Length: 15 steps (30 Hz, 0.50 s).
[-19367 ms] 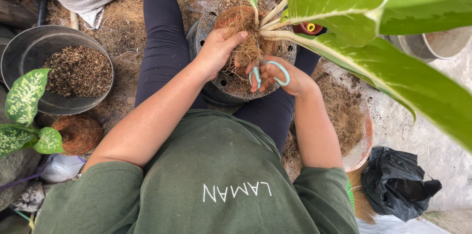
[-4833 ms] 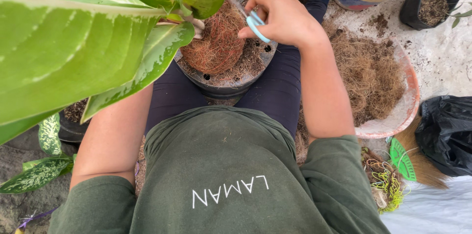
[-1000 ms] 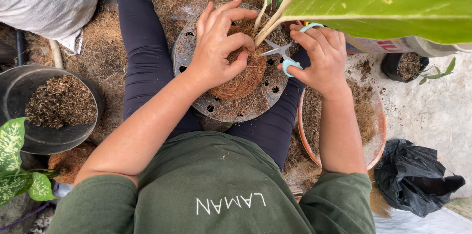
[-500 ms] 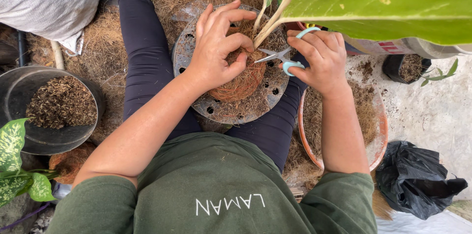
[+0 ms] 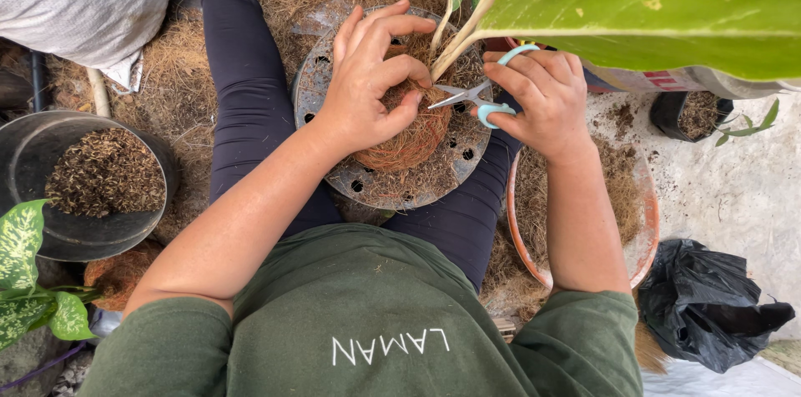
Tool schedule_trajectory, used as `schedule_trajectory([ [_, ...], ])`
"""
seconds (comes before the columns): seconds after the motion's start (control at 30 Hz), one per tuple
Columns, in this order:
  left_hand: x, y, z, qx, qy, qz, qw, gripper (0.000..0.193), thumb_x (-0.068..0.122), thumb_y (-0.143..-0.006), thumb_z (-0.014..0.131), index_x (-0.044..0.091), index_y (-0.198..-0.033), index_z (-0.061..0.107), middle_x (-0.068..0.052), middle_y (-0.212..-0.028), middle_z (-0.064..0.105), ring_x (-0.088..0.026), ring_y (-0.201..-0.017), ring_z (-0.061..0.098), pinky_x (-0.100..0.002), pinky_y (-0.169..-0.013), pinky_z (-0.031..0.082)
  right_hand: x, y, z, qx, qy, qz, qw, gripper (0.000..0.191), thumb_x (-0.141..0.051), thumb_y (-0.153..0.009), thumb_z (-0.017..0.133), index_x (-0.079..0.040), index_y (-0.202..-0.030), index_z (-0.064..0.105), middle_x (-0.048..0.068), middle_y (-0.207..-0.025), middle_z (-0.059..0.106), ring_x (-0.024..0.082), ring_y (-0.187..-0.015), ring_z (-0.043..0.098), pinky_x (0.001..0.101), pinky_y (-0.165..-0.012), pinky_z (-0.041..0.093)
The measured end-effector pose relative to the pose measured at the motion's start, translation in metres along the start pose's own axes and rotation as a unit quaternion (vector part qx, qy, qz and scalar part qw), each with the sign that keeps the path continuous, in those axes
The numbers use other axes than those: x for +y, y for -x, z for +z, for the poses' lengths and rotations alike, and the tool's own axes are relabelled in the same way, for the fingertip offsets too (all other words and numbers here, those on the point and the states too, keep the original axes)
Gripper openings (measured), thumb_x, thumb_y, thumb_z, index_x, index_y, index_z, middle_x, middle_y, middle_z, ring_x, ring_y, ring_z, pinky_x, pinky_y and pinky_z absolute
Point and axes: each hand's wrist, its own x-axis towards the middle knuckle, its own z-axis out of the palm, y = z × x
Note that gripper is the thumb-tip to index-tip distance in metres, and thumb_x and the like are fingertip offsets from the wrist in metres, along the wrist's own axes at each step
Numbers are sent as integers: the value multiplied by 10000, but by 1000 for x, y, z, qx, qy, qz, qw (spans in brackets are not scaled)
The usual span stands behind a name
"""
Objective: The person sits on the ground holding a plant whose root ball is wrapped in coconut coir. They press and rotate the root ball, pick loose fibers away by hand, then use small scissors to trim fibers and roots around the base of the plant.
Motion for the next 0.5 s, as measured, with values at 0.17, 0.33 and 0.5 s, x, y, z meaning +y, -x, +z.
schedule_trajectory([
  [0.17,-1,1,-1,7,29,2,1000,173,136,-820,766,159,-978,697,-72,-1459,557,-365,-1517,419,-680,-1274,157,-2,-8,-2,-1,12,-14,1000,519,-444,-923,861,-147,-1302,669,-9,-1237,712,237,-1110,626,415,-927,463],
  [0.33,-3,2,-2,15,48,-3,999,194,123,-828,738,136,-1017,700,-97,-1466,547,-368,-1512,436,-696,-1269,191,-13,-16,-9,-5,54,-18,998,555,-470,-867,849,-143,-1289,697,19,-1125,682,236,-1058,623,416,-878,461],
  [0.5,-3,4,-2,62,159,-30,985,312,75,-863,621,94,-1174,637,-105,-1505,500,-334,-1457,473,-505,-1238,389,-28,-20,-17,-37,42,13,998,569,-475,-812,854,-117,-1236,728,11,-983,655,215,-887,608,385,-768,438],
])
